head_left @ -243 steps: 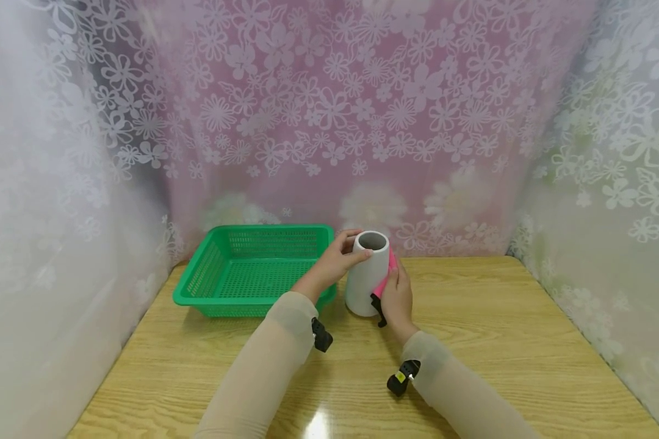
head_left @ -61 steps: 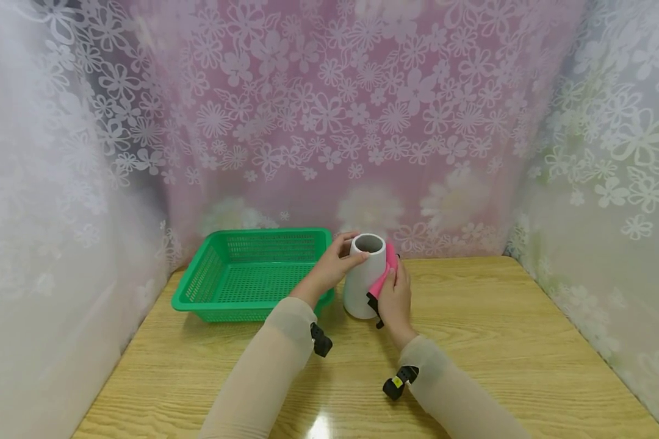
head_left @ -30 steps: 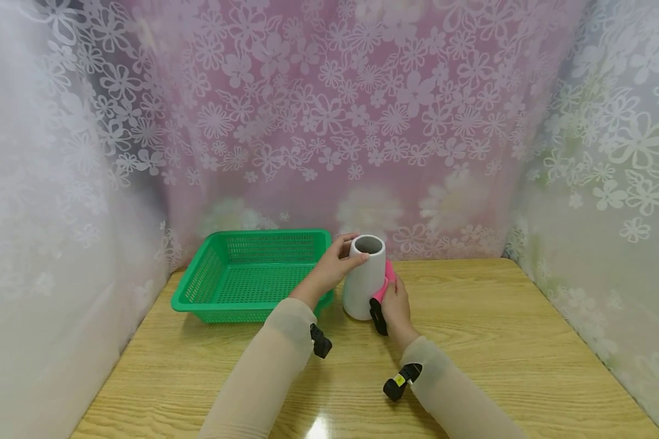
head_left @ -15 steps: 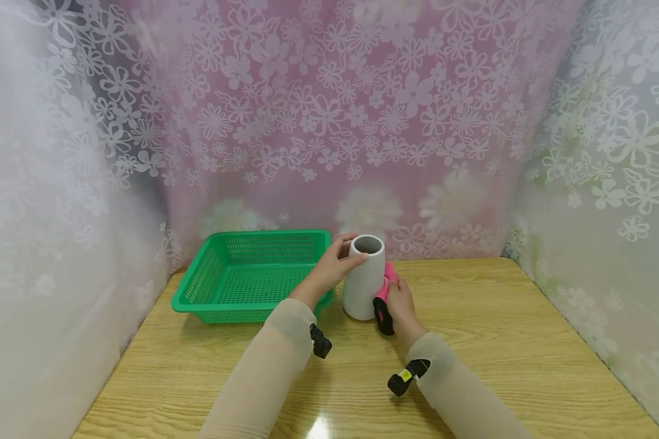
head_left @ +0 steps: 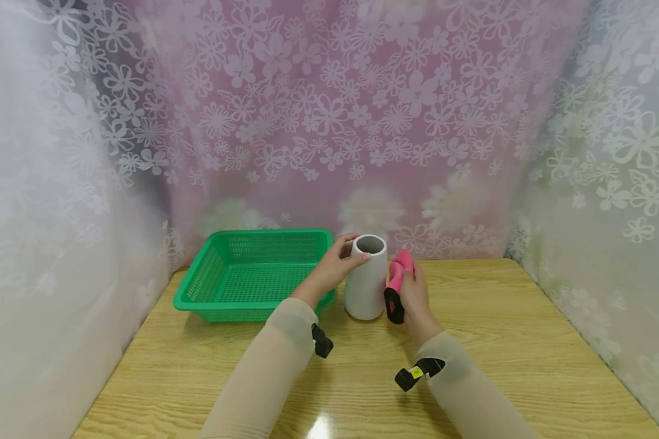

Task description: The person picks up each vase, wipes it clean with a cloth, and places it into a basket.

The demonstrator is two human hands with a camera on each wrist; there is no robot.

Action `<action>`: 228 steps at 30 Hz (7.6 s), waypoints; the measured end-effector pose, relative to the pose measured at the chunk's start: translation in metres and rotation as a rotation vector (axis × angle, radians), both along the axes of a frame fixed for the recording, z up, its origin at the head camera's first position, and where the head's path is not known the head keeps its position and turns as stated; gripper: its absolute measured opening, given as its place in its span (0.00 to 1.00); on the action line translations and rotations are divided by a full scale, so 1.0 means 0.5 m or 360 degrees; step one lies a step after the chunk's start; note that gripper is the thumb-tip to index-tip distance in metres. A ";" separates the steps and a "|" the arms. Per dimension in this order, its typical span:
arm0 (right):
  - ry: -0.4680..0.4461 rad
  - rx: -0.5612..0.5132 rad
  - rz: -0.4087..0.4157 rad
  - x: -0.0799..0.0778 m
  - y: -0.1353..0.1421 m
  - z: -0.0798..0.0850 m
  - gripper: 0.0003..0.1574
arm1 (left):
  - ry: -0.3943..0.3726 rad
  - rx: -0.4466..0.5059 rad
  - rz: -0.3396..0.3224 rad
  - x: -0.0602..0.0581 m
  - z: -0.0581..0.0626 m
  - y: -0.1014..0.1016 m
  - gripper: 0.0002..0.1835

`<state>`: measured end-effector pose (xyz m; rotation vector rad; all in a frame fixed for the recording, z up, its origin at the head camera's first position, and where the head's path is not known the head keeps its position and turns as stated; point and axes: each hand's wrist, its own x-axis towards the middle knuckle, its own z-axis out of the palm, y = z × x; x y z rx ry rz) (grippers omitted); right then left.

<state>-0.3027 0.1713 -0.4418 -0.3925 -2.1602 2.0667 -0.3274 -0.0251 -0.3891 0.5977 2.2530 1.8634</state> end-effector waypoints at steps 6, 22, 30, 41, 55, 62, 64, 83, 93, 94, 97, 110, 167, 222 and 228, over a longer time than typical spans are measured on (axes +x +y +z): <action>0.0090 0.0027 0.0002 0.018 0.000 0.040 0.34 | 0.0005 -0.0002 0.0005 0.028 0.029 0.000 0.35; 0.0287 -0.0120 -0.0004 0.039 -0.015 0.114 0.33 | -0.0006 -0.0018 -0.0016 0.032 0.036 -0.004 0.36; 0.0352 -0.0125 0.0022 0.049 -0.024 0.145 0.35 | -0.0011 -0.0035 0.0008 0.014 0.016 0.000 0.37; 0.0618 0.0034 0.0023 0.041 -0.042 0.162 0.35 | 0.0064 -0.0023 0.0036 -0.021 -0.022 0.003 0.37; 0.1160 0.0596 -0.0106 0.007 -0.063 0.112 0.32 | 0.0062 -0.0021 0.0029 -0.018 -0.023 0.003 0.39; 0.1307 0.0754 -0.0109 -0.007 -0.074 0.092 0.32 | 0.0064 -0.0029 0.0028 -0.018 -0.019 0.001 0.37; 0.1333 0.0787 -0.0133 -0.007 -0.077 0.087 0.32 | 0.0069 -0.0031 0.0022 -0.018 -0.020 0.001 0.36; 0.1249 0.0824 -0.0233 -0.010 -0.076 0.048 0.32 | 0.0068 -0.0022 0.0008 -0.020 -0.023 0.002 0.37; 0.1267 0.0795 -0.0319 -0.010 -0.082 0.038 0.33 | 0.0075 -0.0010 0.0017 -0.021 -0.024 0.003 0.38; 0.1268 0.0793 -0.0330 -0.011 -0.083 0.036 0.33 | 0.0076 -0.0009 0.0017 -0.021 -0.024 0.003 0.38; 0.1271 0.0775 -0.0350 -0.012 -0.084 0.033 0.33 | 0.0073 -0.0003 0.0014 -0.021 -0.025 0.004 0.38; 0.1249 0.0699 -0.0363 -0.006 -0.090 0.025 0.33 | 0.0069 -0.0010 0.0024 -0.019 -0.024 0.002 0.39; 0.0634 0.0417 -0.0299 0.007 -0.081 -0.084 0.31 | 0.0058 -0.0007 0.0039 -0.015 -0.021 0.005 0.36; -0.0057 -0.0126 -0.0034 0.006 -0.024 -0.070 0.35 | 0.0025 0.0026 0.0055 -0.015 -0.022 0.008 0.35; -0.0059 -0.0122 -0.0025 0.009 -0.016 -0.061 0.35 | 0.0016 0.0041 0.0056 -0.022 -0.023 0.009 0.32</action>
